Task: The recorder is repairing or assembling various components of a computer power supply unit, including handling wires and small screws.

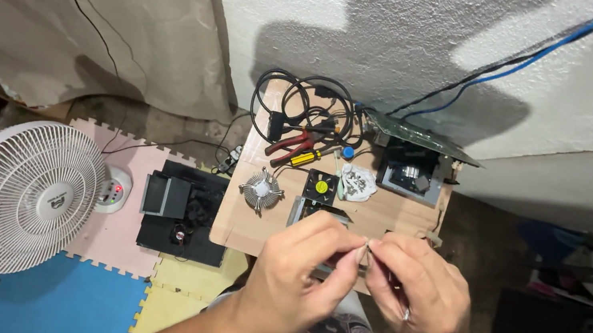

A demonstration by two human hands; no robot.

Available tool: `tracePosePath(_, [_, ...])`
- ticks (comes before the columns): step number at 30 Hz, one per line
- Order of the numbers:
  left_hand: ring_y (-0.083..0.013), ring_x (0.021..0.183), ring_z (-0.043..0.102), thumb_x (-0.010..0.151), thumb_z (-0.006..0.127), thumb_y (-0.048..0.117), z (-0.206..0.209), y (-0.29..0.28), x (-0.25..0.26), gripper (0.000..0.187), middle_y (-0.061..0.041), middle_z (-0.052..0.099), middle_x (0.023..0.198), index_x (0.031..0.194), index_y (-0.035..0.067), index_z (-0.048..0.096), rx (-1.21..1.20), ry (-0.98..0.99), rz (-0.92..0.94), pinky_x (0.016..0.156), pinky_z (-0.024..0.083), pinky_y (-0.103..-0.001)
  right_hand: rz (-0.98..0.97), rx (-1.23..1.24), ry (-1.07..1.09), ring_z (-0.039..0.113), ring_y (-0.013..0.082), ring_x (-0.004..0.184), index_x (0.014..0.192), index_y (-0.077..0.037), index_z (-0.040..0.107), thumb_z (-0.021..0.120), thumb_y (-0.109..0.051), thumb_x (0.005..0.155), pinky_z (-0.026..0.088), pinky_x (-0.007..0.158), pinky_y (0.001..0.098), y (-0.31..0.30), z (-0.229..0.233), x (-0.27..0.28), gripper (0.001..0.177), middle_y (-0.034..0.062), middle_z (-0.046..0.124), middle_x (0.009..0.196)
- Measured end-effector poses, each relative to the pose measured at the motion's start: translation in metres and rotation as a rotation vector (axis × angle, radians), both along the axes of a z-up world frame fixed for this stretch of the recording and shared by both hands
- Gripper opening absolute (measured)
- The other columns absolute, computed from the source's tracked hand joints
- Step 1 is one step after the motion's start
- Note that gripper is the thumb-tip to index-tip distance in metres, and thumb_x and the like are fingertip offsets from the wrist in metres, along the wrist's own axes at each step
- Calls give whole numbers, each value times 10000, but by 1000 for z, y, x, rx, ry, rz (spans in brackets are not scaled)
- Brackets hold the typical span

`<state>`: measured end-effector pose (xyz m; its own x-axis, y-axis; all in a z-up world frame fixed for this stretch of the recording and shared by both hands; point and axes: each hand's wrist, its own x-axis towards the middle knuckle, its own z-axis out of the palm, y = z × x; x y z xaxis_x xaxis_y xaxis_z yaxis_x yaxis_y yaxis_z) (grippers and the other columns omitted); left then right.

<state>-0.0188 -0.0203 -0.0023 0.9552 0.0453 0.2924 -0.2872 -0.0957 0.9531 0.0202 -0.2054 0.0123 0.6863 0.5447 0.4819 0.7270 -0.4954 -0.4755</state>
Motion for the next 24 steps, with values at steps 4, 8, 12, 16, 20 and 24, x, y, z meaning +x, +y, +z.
tracePosePath(4, [-191,798,692,937,709,-4,-6,-1,0,106,-101,680,904,1043,-13,713,-32,33,-17,701,561,-288,-7,44,24,722,256,792,1066,2,636,780,24,833,582,687,320,-2,-6,-6,275,140,702,950])
tracePosePath(8, [-100,788,647,977,706,49,-24,-6,-1,92,-44,676,892,1018,-27,735,-459,364,-184,694,532,-251,-87,276,207,688,181,800,1051,-8,649,760,26,868,550,696,265,2,-14,-16,216,114,698,950])
tracePosePath(12, [-74,835,667,994,689,85,-17,-5,-5,103,-12,672,940,1032,-7,715,-456,285,-172,732,567,-231,-135,399,265,665,154,855,1054,-12,658,757,17,889,534,741,248,6,-15,-24,195,115,683,984])
tracePosePath(16, [-82,742,621,999,686,75,-27,-7,-7,101,-24,670,862,1024,-16,724,-612,423,-224,655,507,-230,-184,542,365,647,130,830,1062,-5,653,740,27,906,535,706,227,3,-29,-35,182,130,670,1022])
tracePosePath(20, [-86,726,622,1018,659,95,-36,-11,-7,119,-34,676,838,1039,-11,710,-711,477,-304,643,522,-237,-206,622,380,658,128,851,1071,1,639,733,40,923,547,716,224,6,-32,-33,180,154,675,1064])
tracePosePath(24, [-90,694,616,1013,658,107,-37,-16,-6,140,-39,671,837,1033,-19,714,-692,529,-270,604,528,-244,-188,443,203,714,177,901,1068,-9,637,757,49,903,596,771,267,4,-35,-29,212,161,704,1048])
